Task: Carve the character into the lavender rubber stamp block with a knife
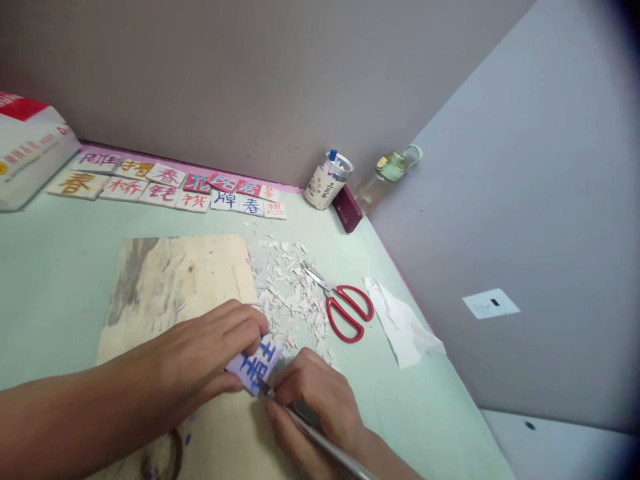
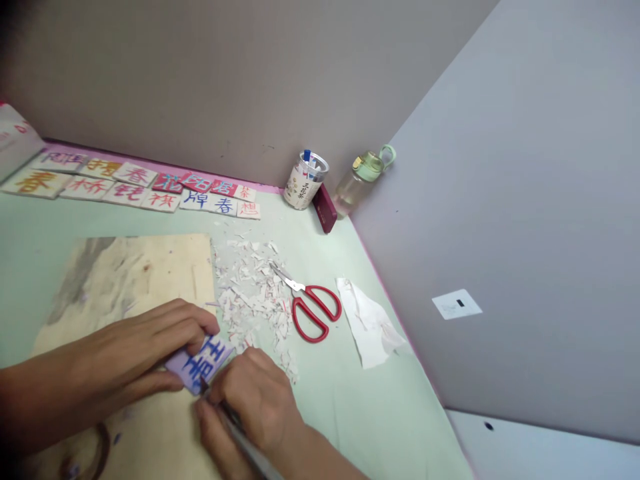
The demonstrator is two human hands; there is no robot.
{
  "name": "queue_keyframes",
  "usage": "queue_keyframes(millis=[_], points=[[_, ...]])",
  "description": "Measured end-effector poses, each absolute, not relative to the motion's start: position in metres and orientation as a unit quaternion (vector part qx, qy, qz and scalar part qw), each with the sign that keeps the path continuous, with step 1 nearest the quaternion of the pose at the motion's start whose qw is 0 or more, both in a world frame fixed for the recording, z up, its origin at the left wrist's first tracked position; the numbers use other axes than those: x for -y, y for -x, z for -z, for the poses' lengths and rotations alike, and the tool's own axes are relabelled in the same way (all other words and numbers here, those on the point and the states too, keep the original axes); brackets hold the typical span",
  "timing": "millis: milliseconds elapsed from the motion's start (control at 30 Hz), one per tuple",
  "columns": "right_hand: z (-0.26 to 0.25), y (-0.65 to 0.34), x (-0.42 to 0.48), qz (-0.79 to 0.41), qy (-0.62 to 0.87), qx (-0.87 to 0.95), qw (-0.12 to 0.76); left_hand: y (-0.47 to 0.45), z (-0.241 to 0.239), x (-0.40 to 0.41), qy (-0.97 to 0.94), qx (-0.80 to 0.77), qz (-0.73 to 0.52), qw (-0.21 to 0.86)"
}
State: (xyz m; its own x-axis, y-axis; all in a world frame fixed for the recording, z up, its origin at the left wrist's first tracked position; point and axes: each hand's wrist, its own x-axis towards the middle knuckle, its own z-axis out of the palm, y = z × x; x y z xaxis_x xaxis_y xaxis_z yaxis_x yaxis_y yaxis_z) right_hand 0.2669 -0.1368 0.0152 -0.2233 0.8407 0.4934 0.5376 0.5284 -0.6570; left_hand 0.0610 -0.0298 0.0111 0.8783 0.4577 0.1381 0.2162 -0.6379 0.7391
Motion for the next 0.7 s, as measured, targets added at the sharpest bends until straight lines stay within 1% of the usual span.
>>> queue_keyframes(millis=[200, 500, 700], points=[[-0.0153, -0.2656, 0.1350, -0.173, 0.442, 0.767, 0.433, -0.0622, -0.0049, 0.0319, -0.887, -0.190, -0.174, 0.384], [-0.0201, -0.2711, 0.1291, -0.158, 0.380, 0.822, 0.393, -0.0615, -0.0116, 0.0311, -0.888, -0.188, -0.173, 0.383], [-0.0176, -0.2677, 0.1319, -0.168, 0.395, 0.791, 0.436, -0.0614, -0.0147, 0.0301, -0.890, -0.188, -0.164, 0.381]])
